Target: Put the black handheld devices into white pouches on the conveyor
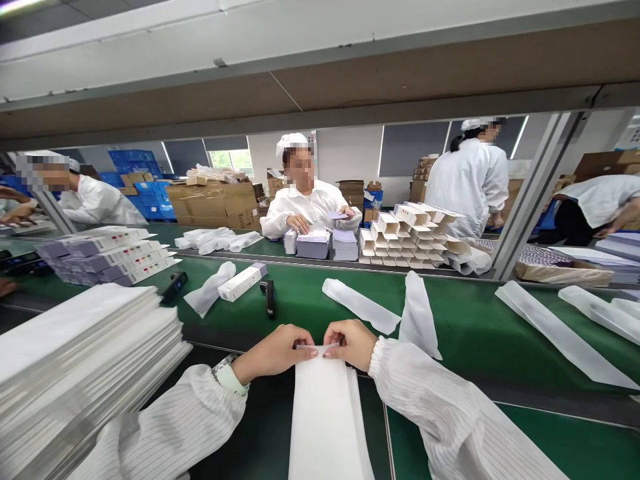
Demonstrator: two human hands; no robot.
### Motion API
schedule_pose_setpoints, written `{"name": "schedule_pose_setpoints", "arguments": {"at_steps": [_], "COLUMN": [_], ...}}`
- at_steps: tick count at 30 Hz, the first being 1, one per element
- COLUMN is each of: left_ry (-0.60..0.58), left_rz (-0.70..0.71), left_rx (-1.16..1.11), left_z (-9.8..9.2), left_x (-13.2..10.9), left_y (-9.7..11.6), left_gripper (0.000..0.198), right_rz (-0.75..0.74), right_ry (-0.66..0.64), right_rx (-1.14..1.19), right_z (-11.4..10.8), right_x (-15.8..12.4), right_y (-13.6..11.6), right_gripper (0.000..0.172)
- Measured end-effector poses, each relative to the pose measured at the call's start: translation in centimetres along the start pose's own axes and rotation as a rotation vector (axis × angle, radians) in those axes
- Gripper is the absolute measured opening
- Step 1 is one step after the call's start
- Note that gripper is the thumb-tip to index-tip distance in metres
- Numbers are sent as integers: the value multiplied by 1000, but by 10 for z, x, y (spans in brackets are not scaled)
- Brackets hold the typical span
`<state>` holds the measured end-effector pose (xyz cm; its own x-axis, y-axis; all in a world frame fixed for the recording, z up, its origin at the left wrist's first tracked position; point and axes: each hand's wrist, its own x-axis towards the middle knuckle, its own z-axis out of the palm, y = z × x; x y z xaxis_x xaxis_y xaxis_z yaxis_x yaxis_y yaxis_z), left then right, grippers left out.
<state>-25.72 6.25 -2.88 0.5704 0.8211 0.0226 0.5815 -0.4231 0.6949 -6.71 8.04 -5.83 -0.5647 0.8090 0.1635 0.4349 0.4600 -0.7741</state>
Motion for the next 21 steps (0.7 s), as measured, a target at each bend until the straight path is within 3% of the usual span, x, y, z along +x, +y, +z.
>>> {"name": "schedule_pose_setpoints", "arguments": {"at_steps": [3, 6, 12, 18, 21], "left_ry": [36, 49, -50, -140, -110], "left_rz": [24, 144, 195, 240, 269], "left_rx": [-67, -96, -96, -301, -369], "left_z": [0, 2, 3, -4, -4], "left_x": [-1, 0, 1, -1, 0], "left_y": [5, 6, 1, 7, 9], "left_gripper": [32, 26, 23, 25, 26], "right_rz": [26, 0, -25, -34, -12], "right_ry": [-17, -57, -201, -331, -255], "right_rx": [85, 150, 178, 266, 259], "right_z": [-2, -2, -4, -16, -26], "right_x": [0, -1, -2, -3, 4], "right_y": [5, 7, 9, 8, 3], "right_gripper": [18, 18, 22, 22, 27]}}
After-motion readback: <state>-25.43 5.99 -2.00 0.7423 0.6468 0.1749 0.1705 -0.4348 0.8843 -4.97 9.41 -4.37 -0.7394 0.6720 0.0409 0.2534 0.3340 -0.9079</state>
